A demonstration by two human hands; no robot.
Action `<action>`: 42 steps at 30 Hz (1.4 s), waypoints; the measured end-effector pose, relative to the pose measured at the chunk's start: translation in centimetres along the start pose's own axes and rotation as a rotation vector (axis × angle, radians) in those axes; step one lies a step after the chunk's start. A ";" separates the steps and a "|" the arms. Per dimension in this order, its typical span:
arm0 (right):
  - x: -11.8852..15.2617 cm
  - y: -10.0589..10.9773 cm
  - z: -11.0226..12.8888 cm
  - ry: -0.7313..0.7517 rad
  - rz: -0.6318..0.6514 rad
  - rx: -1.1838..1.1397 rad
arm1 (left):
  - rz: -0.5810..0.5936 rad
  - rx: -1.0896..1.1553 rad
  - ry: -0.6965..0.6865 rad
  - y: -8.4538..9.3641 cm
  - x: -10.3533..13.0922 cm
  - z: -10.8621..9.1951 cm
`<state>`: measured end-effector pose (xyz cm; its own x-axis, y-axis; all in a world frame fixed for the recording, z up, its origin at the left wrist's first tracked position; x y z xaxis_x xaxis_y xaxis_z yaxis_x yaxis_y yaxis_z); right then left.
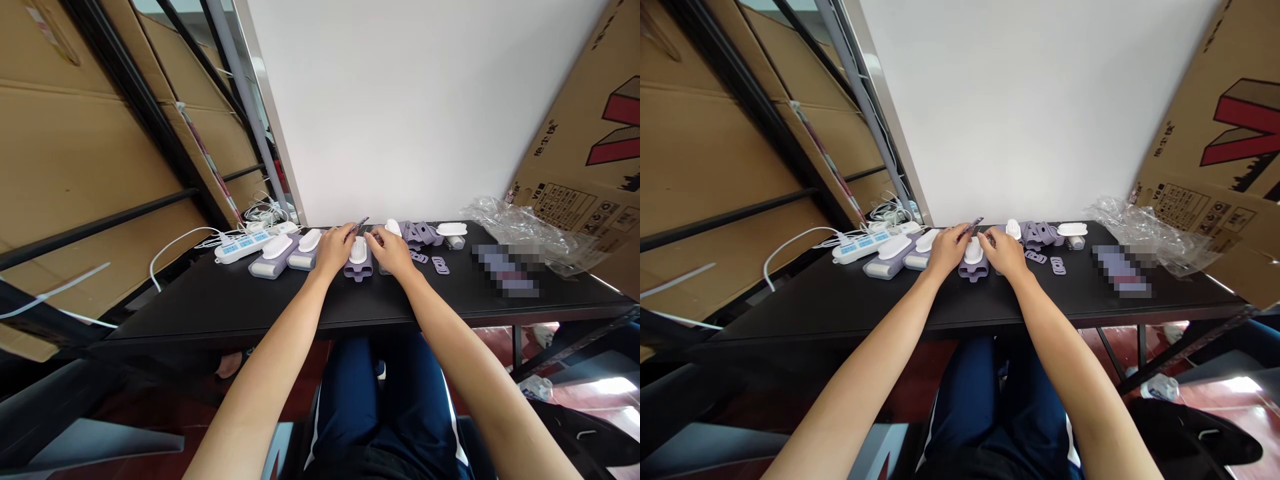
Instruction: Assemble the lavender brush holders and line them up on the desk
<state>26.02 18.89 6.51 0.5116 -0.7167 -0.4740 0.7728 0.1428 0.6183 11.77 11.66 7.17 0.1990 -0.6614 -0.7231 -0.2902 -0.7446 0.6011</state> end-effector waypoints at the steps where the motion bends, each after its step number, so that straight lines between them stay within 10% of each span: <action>1: 0.0 0.0 -0.1 -0.005 -0.008 -0.002 | -0.002 -0.004 0.001 0.0 0.0 0.0; 42: -0.2 -0.3 -0.3 -0.012 -0.004 -0.050 | 0.013 0.074 0.074 0.2 0.1 0.1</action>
<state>25.79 19.18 6.25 0.5041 -0.7251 -0.4692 0.7929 0.1732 0.5842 11.61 11.50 7.16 0.2624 -0.6779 -0.6867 -0.3613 -0.7289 0.5815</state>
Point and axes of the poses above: each hand's wrist, its own x-axis away from the middle knuckle, its own y-axis out of the back of the hand, z = x × y, the point moved 8 cm from there along -x, towards the middle knuckle, and after that the axes turned 5 degrees about -y, right-handed, at the moved point
